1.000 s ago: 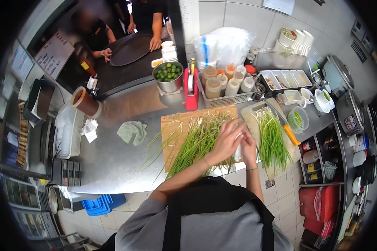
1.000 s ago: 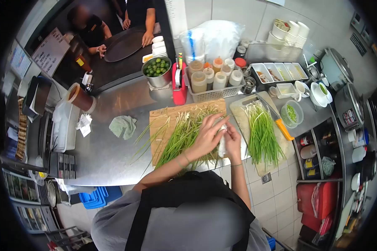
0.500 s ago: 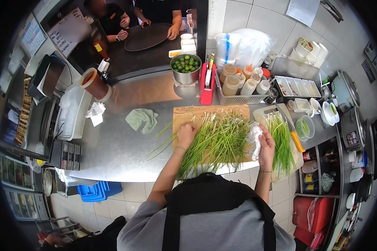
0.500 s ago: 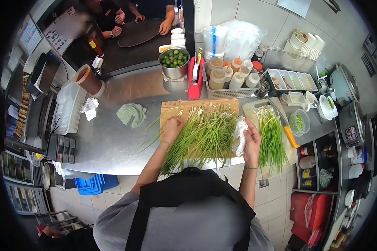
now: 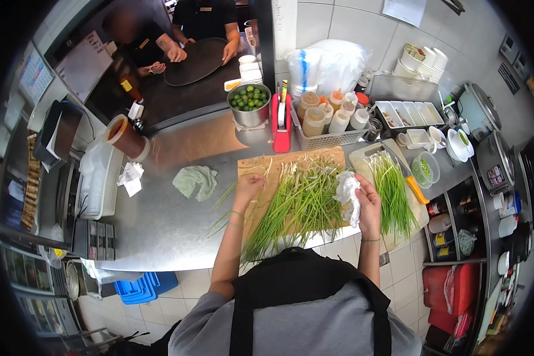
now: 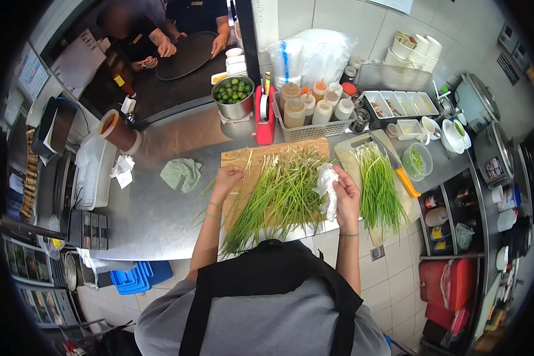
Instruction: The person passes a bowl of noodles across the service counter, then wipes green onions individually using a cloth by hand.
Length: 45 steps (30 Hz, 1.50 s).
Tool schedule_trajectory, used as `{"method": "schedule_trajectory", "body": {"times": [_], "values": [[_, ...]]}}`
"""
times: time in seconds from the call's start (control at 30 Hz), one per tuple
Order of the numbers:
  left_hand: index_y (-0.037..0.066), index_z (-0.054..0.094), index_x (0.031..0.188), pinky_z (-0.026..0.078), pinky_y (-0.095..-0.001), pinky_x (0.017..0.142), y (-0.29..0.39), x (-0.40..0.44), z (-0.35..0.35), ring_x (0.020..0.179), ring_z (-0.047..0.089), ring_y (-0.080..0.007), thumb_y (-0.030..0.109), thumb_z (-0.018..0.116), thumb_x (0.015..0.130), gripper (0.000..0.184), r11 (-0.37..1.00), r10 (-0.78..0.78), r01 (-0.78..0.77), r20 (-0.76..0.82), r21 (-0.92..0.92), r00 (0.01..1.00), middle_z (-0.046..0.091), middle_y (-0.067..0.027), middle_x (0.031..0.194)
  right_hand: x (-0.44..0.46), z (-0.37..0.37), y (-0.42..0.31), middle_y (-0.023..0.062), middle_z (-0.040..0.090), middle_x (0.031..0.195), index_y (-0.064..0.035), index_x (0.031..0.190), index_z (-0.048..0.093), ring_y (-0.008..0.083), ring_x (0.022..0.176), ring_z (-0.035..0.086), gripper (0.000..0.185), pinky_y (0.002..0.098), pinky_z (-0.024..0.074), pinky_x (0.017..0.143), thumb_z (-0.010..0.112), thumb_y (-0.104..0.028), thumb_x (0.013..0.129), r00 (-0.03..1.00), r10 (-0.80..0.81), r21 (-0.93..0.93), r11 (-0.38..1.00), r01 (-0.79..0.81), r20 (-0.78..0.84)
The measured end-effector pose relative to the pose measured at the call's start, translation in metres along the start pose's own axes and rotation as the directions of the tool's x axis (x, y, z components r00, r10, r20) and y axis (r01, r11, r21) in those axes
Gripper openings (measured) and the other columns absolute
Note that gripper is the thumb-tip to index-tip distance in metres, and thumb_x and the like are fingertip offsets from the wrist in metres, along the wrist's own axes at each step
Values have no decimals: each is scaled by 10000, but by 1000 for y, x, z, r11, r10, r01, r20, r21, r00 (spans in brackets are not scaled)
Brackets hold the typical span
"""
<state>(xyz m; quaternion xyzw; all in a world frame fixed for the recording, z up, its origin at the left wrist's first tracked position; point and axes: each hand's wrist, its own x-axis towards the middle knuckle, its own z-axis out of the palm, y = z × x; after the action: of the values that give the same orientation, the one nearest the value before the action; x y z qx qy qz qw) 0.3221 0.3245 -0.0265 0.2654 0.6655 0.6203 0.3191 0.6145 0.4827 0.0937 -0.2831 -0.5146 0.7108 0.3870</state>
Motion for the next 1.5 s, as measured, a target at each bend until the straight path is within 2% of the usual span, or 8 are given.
{"method": "schedule_trajectory", "body": {"times": [0.17, 0.43, 0.9, 1.03, 1.23, 1.33, 1.43, 1.5], "values": [[40, 612, 962, 458, -197, 650, 98, -19, 42, 745, 589, -68, 125, 636, 775, 207, 978, -130, 165, 253, -124, 959, 644, -27, 825, 7, 12, 10, 67, 588, 989, -10, 1161, 499, 108, 854, 561, 362, 211, 445, 735, 504, 47, 804, 995, 65, 73, 995, -70, 77], [18, 582, 996, 458, -200, 660, 109, -7, 113, 770, 600, -87, 86, 647, 761, 253, 959, -47, 159, 423, -234, 905, 640, -45, 853, 16, 35, 31, 105, 592, 922, -29, 1207, 417, 130, 763, 591, 512, 217, 486, 633, 617, 38, 740, 957, 220, 203, 945, -258, 191], [27, 523, 1043, 426, -188, 628, 112, 15, 108, 763, 570, -83, 10, 618, 762, 297, 801, 71, -38, 31, -597, 997, 619, -53, 897, 12, 29, 30, 16, 582, 704, -26, 1077, 452, 53, 569, 503, 402, 164, 391, 528, 618, 71, 724, 982, 61, 32, 997, -68, 178], [27, 523, 1031, 431, -187, 644, 113, 7, 109, 774, 566, -83, 8, 618, 764, 284, 784, 79, -81, -30, -616, 996, 613, -48, 901, 11, 27, 30, 14, 591, 770, -31, 1087, 473, 56, 658, 524, 325, 184, 416, 565, 556, 42, 781, 992, -42, 57, 998, 36, 117], [24, 506, 1041, 444, -199, 683, 112, 0, 125, 795, 558, -86, 8, 602, 783, 275, 793, 169, -211, -126, -571, 977, 602, -52, 912, 15, 27, 40, 66, 593, 888, -30, 1089, 477, 120, 745, 573, 302, 233, 480, 648, 508, 45, 798, 990, 91, 460, 887, -32, -106], [26, 497, 1075, 461, -223, 704, 124, 3, 124, 791, 563, -88, 19, 594, 794, 298, 744, 222, -285, -179, -604, 959, 602, -49, 907, 17, 9, 52, 73, 593, 937, -37, 1078, 493, 129, 797, 573, 287, 241, 474, 704, 519, 32, 801, 964, 138, 499, 866, -5, -229], [16, 495, 1117, 456, -204, 669, 151, -4, 138, 755, 561, -83, 16, 588, 796, 334, 755, 182, -83, 86, -651, 980, 605, -51, 866, 14, -5, 73, 57, 591, 927, -53, 1023, 536, 120, 811, 562, 248, 234, 462, 701, 539, 30, 789, 976, 53, 199, 980, -10, -212], [8, 467, 1146, 461, -207, 645, 158, -1, 170, 744, 566, -87, 35, 579, 806, 359, 841, 151, 16, 264, -540, 952, 606, -49, 848, 11, 0, 77, 20, 583, 902, -47, 984, 580, 90, 788, 534, 229, 222, 427, 694, 543, 41, 777, 975, -113, -121, 988, 91, -190]]}}
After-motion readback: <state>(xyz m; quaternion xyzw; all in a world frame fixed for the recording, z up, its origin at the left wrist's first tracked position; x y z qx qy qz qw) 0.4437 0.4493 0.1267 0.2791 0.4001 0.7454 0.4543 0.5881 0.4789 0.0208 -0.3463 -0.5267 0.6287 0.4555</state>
